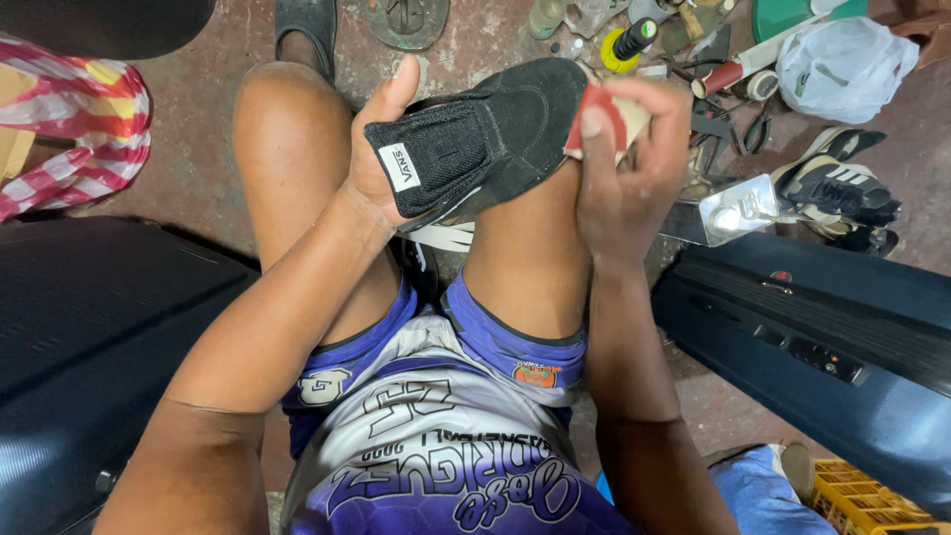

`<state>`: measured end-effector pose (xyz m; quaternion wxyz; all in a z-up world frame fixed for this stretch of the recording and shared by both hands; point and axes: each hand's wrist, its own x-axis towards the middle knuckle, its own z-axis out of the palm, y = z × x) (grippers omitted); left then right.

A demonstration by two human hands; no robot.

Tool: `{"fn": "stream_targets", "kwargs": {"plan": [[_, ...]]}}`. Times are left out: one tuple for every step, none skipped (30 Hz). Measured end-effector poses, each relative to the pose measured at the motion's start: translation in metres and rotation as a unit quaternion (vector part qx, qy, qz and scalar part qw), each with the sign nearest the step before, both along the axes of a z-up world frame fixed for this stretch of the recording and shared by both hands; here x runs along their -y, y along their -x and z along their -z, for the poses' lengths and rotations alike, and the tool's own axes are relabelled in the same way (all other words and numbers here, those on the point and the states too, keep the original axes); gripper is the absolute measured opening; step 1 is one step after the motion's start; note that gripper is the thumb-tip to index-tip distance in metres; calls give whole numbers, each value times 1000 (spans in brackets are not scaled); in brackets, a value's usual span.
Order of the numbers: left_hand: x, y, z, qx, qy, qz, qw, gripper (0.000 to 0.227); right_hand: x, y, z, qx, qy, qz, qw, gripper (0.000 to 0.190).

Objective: The person holds a black sneaker and uses a red sanding block to rub the toe and side panels. The person rotates the shoe to access different areas and continues sanding the upper surface.

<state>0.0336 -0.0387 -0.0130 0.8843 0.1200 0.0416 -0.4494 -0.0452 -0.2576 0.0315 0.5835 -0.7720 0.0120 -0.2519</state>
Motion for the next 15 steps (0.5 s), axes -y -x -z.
{"fn": "stream_targets", "kwargs": {"plan": [[0,-1,1,1,-2,2,1000,82,0,1,0,7,7,1,1000,22],[0,-1,1,2,-10,3,1000,82,0,1,1,13,12,3,1000,23],[-1,-1,2,3,-19,4,1000,83,0,-1,2,9,31,18,999,20],[-2,0,3,1,-27,7,1000,83,0,-1,4,2,51,35,998,18],[-4,0,3,8,-30,10,999,85,0,-5,6,3,50,39,998,17],[-3,0,5,15,-32,12,999,86,2,-8,7,4,52,41,998,16],[-2,1,5,22,-33,14,999,87,2,-9,8,14,34,29,999,16],[-2,-1,5,28,-12,14,999,87,2,-12,8,19,26,26,999,16],[-2,-4,4,34,8,14,999,87,1,-16,8,23,18,23,999,16],[-2,-4,3,39,29,12,999,88,-2,-13,9,16,22,29,999,16],[-2,-5,3,27,27,10,999,89,-6,-9,9,16,21,27,999,17],[-1,-3,4,14,24,7,1000,89,-9,-4,10,15,20,24,999,18],[-1,-3,4,0,22,4,1000,91,-10,-3,12,21,13,13,1000,20],[-1,0,5,2,18,2,1000,90,-11,0,13,24,7,4,1000,23],[0,2,6,5,15,0,1000,90,-11,2,15,27,15,12,999,21]]}}
